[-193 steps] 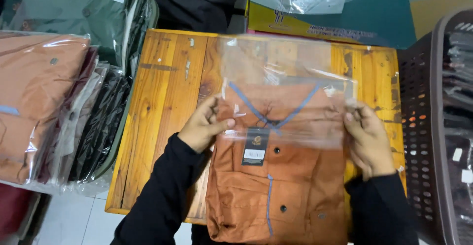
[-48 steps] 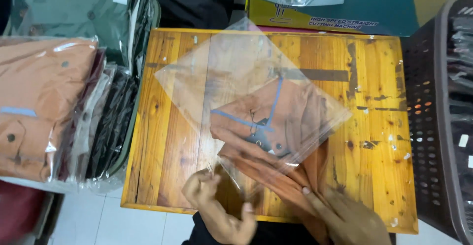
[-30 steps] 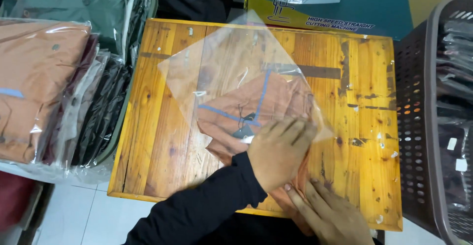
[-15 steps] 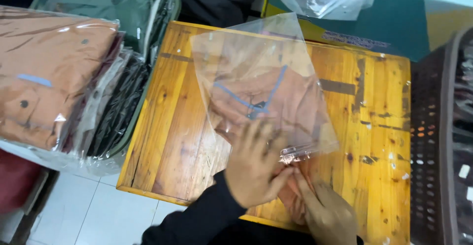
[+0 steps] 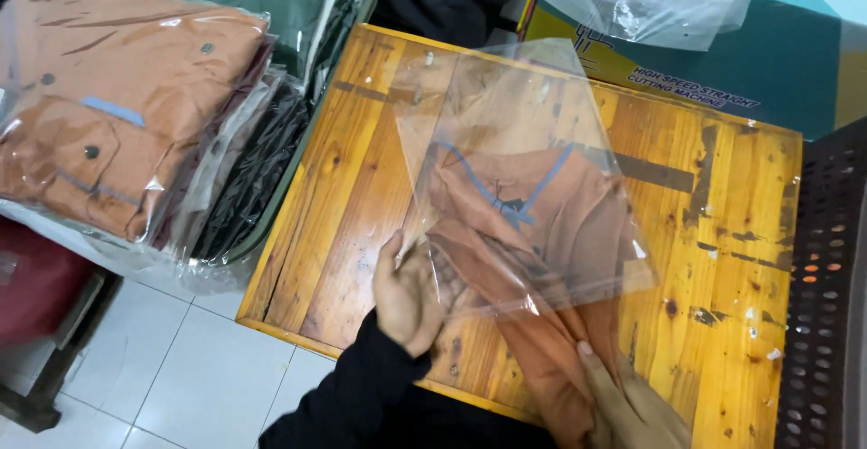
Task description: Folding a garment and carefully inserting it into a plastic packaging bag for shipment.
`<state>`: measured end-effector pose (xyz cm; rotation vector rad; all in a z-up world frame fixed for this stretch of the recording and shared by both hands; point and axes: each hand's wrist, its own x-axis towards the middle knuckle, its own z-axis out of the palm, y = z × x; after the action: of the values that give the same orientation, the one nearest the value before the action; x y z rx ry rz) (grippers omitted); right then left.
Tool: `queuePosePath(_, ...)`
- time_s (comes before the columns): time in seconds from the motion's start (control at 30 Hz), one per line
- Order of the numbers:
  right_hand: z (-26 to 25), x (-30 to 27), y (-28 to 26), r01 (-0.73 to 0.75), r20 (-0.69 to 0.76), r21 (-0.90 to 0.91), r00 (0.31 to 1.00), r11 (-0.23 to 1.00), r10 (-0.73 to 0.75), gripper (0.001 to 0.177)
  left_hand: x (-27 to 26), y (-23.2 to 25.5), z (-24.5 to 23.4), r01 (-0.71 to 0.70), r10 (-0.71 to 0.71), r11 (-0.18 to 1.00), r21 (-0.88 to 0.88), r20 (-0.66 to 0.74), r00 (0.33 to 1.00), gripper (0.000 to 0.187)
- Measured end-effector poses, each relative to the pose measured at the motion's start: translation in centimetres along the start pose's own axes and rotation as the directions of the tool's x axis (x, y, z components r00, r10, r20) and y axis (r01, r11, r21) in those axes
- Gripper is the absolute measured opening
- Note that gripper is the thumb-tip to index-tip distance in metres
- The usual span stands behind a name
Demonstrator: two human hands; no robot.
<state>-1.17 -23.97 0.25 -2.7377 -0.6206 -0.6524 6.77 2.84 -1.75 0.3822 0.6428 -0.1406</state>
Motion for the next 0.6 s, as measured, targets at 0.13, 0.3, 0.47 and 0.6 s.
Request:
queuePosePath(0.13, 0.3, -2.1, 1.6, 0.134, 0.038, -0.052, 0.991, 0.99, -0.132, 0.041, 0.7, -0.7, 2.7, -0.008, 0.0, 0.999, -0.05, -0.163, 0.987, 0.046)
queuePosePath(0.3, 0.3, -0.1, -0.6, -0.059, -0.029, 0.036, 0.998, 0.998, 0.06, 0.065, 2.4, -3.0, -0.3, 0.029, -0.035, 0.999, 0.035, 0.185, 0.982, 0.024)
queuePosePath(0.47, 1.6, 2.2, -0.8, 0.024, -0.071, 0.023, 0.997, 0.999, -0.022, 0.056, 2.5, -3.6, -2.1, 0.024, -0.056, 0.98, 0.197, 0.158, 0.986, 0.009)
queuePosePath(0.6, 1.8, 6.1, -1.9, 0.099, -0.136, 0.02, 0.986, 0.995, -0.096, 0.036, 2.7, -3.6, -2.8, 0.009, -0.064, 0.978, 0.207, 0.261, 0.963, 0.008)
